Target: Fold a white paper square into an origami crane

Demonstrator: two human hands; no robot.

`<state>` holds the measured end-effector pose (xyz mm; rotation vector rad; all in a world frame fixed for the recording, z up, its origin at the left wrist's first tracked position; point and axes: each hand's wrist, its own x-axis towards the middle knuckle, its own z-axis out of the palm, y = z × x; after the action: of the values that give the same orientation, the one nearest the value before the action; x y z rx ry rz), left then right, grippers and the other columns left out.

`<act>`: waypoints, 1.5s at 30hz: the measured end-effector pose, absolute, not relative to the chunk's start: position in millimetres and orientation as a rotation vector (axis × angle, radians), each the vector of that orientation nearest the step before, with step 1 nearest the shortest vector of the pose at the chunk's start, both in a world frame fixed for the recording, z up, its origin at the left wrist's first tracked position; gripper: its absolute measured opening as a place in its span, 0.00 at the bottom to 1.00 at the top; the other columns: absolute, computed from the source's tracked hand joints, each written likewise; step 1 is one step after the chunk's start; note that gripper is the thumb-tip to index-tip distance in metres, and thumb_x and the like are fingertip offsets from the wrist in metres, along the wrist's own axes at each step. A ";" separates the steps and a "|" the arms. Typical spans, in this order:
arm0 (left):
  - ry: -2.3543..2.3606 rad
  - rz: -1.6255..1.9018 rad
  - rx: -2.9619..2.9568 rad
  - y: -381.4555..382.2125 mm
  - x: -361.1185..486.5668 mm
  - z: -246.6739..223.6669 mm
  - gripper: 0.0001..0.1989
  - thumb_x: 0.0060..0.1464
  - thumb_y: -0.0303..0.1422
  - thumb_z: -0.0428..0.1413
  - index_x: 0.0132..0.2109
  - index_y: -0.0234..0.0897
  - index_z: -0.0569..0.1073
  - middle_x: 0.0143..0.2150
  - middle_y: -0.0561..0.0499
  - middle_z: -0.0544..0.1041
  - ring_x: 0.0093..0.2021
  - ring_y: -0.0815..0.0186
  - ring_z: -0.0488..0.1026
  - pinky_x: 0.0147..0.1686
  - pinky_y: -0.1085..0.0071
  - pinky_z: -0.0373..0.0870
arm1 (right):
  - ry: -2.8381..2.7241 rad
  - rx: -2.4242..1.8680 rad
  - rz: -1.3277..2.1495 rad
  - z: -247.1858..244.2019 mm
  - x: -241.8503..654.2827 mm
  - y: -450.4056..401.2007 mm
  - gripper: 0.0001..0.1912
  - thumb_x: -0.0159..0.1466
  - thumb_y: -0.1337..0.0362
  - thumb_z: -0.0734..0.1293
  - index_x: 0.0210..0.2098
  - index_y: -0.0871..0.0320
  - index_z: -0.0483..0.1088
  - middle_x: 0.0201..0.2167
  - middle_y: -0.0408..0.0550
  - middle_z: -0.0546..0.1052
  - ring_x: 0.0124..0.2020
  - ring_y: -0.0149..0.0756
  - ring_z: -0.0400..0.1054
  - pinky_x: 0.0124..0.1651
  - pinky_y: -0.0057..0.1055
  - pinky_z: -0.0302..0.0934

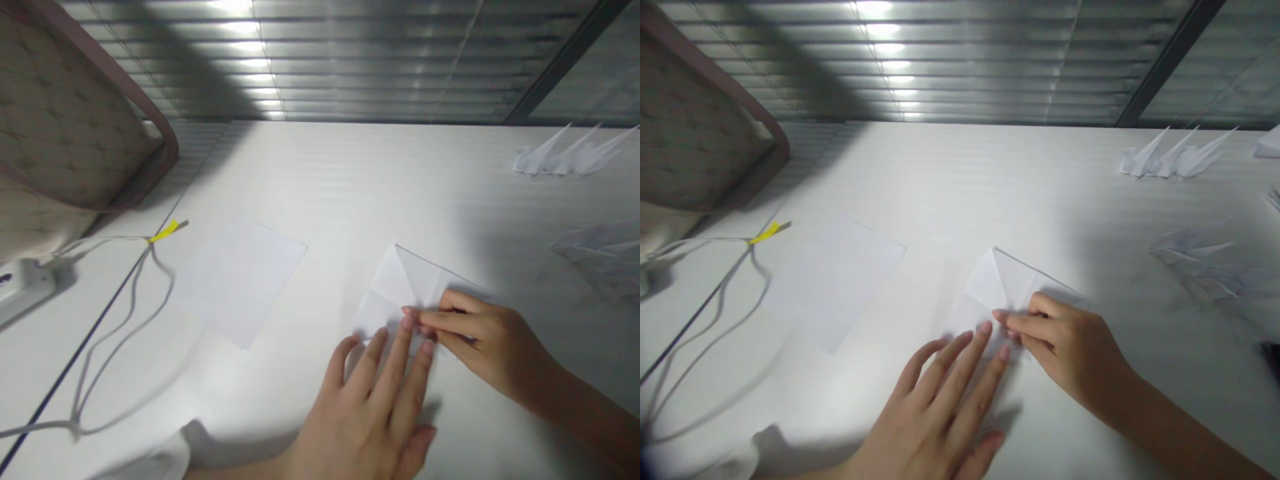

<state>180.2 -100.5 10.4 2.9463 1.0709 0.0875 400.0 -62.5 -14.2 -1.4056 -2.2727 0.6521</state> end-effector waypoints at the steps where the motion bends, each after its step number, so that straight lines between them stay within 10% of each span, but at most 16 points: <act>1: 1.115 0.078 2.922 -100.7 177.6 11.9 0.26 0.66 0.41 0.39 0.66 0.35 0.54 0.67 0.42 0.58 0.62 0.56 0.61 0.54 0.59 0.62 | -2.272 -1.408 0.663 -14.3 400.0 -62.4 0.16 0.65 0.67 0.62 0.50 0.47 0.73 0.31 0.42 0.74 0.28 0.26 0.71 0.30 0.22 0.62; 25: 1.156 0.058 3.004 -112.3 167.6 -2.0 0.26 0.64 0.40 0.44 0.65 0.35 0.58 0.62 0.43 0.66 0.62 0.56 0.61 0.59 0.60 0.56 | -2.345 -1.232 0.505 -6.8 391.8 -65.6 0.04 0.63 0.68 0.66 0.38 0.57 0.73 0.36 0.47 0.77 0.40 0.38 0.70 0.46 0.37 0.64; 45: 1.168 0.263 3.043 -106.6 169.0 -7.2 0.24 0.64 0.42 0.43 0.61 0.35 0.65 0.59 0.47 0.71 0.59 0.58 0.64 0.64 0.59 0.43 | -2.221 -1.399 0.852 2.4 373.9 -49.8 0.06 0.63 0.68 0.66 0.29 0.57 0.68 0.27 0.42 0.74 0.33 0.33 0.67 0.37 0.31 0.57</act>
<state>169.0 -106.6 -7.2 3.0426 1.1677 0.2625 373.9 -49.8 2.4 -1.3987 -2.2207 0.8521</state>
